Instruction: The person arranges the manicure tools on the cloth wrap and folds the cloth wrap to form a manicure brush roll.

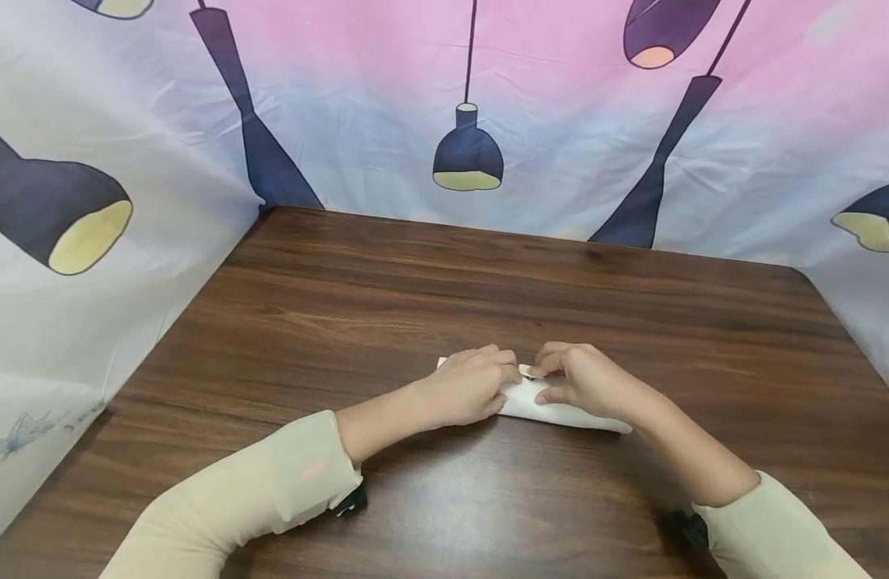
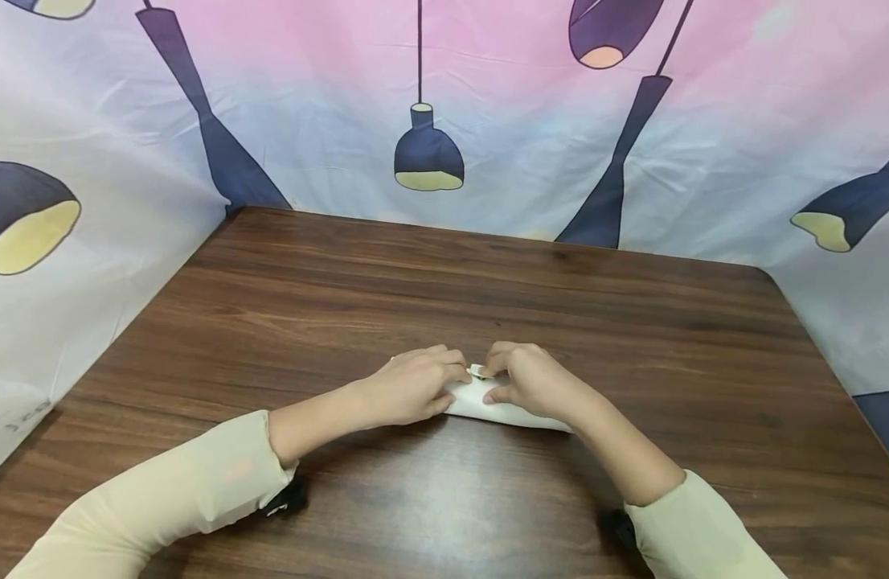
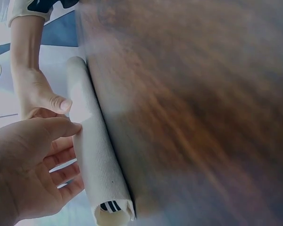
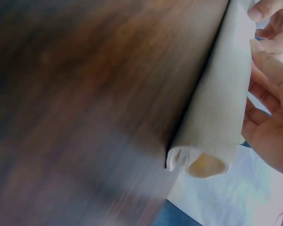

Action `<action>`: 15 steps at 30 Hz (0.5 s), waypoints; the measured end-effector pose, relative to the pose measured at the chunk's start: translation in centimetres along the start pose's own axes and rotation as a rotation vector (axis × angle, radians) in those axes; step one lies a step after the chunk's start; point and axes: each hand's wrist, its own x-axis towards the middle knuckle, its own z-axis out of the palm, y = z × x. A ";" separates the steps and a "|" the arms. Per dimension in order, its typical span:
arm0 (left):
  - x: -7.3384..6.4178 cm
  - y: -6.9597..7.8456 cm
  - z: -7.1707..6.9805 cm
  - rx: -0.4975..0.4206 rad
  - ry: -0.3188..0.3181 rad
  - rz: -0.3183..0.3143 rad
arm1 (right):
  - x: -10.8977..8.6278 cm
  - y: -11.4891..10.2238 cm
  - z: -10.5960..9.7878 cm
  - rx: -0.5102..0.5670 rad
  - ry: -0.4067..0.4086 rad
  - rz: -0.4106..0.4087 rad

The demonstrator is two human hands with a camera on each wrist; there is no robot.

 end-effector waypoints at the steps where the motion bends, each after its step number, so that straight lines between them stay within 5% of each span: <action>1: 0.0 0.1 0.0 -0.001 -0.002 0.004 | -0.1 0.0 0.0 -0.007 0.002 -0.006; 15: -0.2 0.3 0.3 0.039 0.009 0.033 | -0.2 -0.2 -0.2 -0.083 -0.054 -0.076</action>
